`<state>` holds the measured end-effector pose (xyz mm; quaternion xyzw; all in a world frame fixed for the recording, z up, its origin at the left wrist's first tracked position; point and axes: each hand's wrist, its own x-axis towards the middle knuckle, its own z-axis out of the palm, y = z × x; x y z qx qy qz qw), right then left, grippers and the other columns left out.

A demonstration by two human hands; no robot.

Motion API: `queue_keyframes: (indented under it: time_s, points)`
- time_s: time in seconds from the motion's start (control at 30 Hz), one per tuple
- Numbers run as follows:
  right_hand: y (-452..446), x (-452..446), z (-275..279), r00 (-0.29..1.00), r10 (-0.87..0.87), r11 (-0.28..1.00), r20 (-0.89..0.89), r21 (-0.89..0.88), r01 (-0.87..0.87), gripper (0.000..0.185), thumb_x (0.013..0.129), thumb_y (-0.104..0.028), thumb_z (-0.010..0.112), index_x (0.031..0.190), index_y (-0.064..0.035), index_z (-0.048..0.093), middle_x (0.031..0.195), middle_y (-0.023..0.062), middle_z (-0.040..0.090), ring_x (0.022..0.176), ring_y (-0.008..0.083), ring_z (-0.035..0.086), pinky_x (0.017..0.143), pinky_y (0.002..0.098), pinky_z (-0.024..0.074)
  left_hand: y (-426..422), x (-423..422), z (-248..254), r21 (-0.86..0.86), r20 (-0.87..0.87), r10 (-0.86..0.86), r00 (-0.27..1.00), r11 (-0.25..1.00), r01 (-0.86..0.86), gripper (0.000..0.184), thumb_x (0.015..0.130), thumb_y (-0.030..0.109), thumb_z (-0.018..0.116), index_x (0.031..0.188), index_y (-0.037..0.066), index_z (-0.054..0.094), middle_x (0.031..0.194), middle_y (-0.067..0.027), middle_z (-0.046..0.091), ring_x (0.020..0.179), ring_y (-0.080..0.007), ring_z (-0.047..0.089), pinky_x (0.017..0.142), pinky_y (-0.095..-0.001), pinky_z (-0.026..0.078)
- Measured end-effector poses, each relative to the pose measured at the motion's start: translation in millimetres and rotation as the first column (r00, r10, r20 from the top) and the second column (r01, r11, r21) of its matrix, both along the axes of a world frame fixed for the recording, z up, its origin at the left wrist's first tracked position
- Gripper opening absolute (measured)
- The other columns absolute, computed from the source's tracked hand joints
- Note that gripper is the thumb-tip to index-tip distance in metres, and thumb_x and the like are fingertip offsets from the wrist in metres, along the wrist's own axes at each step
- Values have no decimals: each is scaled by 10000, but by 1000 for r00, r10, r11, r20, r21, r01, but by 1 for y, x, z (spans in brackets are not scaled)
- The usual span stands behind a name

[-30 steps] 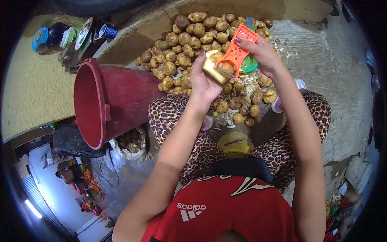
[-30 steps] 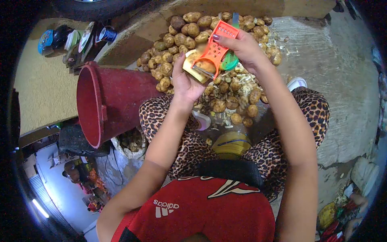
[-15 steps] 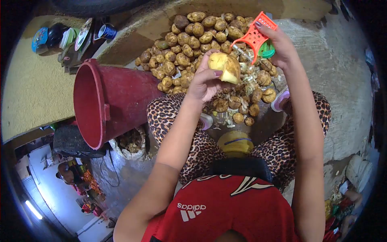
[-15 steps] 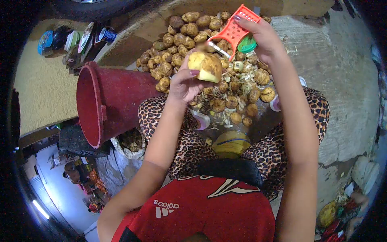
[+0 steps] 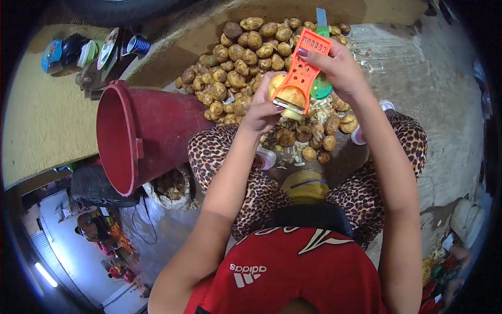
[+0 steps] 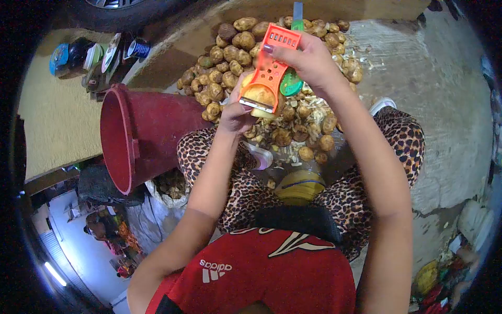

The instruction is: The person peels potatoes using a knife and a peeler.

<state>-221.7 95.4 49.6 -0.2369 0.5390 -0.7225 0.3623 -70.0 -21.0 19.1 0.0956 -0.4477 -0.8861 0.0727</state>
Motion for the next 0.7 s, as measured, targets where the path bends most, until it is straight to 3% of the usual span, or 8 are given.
queue_keyframes:
  time_s: [0.03,0.17,0.2,0.4,0.5,0.57,0.67,0.7]
  points:
    - [1,-1,-1,1000,-3,1000,-22,8,3,218,789,-150,643,966,-38,583,890,30,624,821,90,583,747,237,457,-1,0,-2,-16,-36,-9,999,1000,8,801,540,205,689,1235,33,328,1149,-148,484,1048,-274,519,911,-391,432]
    - [16,-59,-11,933,-352,933,76,-55,356,198,783,-144,649,927,-16,603,872,35,635,790,101,599,715,249,473,-6,6,1,37,-125,-64,990,997,69,729,529,173,683,1168,32,363,1080,-116,492,1011,-244,520,904,-361,424]
    - [20,-59,-6,937,-348,932,34,-102,349,191,825,-127,595,968,-3,582,903,58,632,831,112,603,738,258,488,-6,7,3,58,-110,-59,992,996,65,730,532,169,681,1173,32,360,1080,-119,491,1012,-247,519,902,-360,426]
    - [10,-18,-9,971,-235,968,45,-82,238,215,785,-140,642,948,-8,598,865,48,635,773,106,602,707,247,477,-8,8,-1,153,-65,-39,997,987,49,717,561,166,664,1197,18,368,1102,-141,492,1047,-286,511,921,-409,418]
    - [7,-17,-10,962,-275,960,5,-57,274,225,781,-150,641,945,-3,595,849,48,634,759,98,597,693,243,474,-5,9,-5,206,-18,13,1000,978,-9,776,585,293,622,1252,15,339,1205,-206,445,1096,-361,481,940,-454,406]
    - [6,-21,-18,926,-347,936,-146,10,352,233,780,-160,644,945,-3,593,843,46,633,750,94,594,687,240,471,0,2,-6,293,-21,97,995,952,-87,709,653,359,582,1249,38,369,1235,-184,437,1100,-356,480,945,-509,380]
    - [4,-14,-12,923,-371,928,-104,-81,363,226,772,-182,659,912,-12,607,809,32,634,730,86,588,671,236,468,7,-5,2,462,37,158,987,873,-157,630,747,477,520,1221,73,423,1214,-149,474,1087,-333,491,917,-553,384]
    - [2,-10,-11,926,-366,928,-90,-114,356,225,770,-185,663,905,-12,610,804,30,635,728,86,587,669,236,469,6,-7,1,447,134,174,976,868,-216,615,763,490,500,1210,72,432,1193,-146,490,1078,-325,496,910,-548,391]
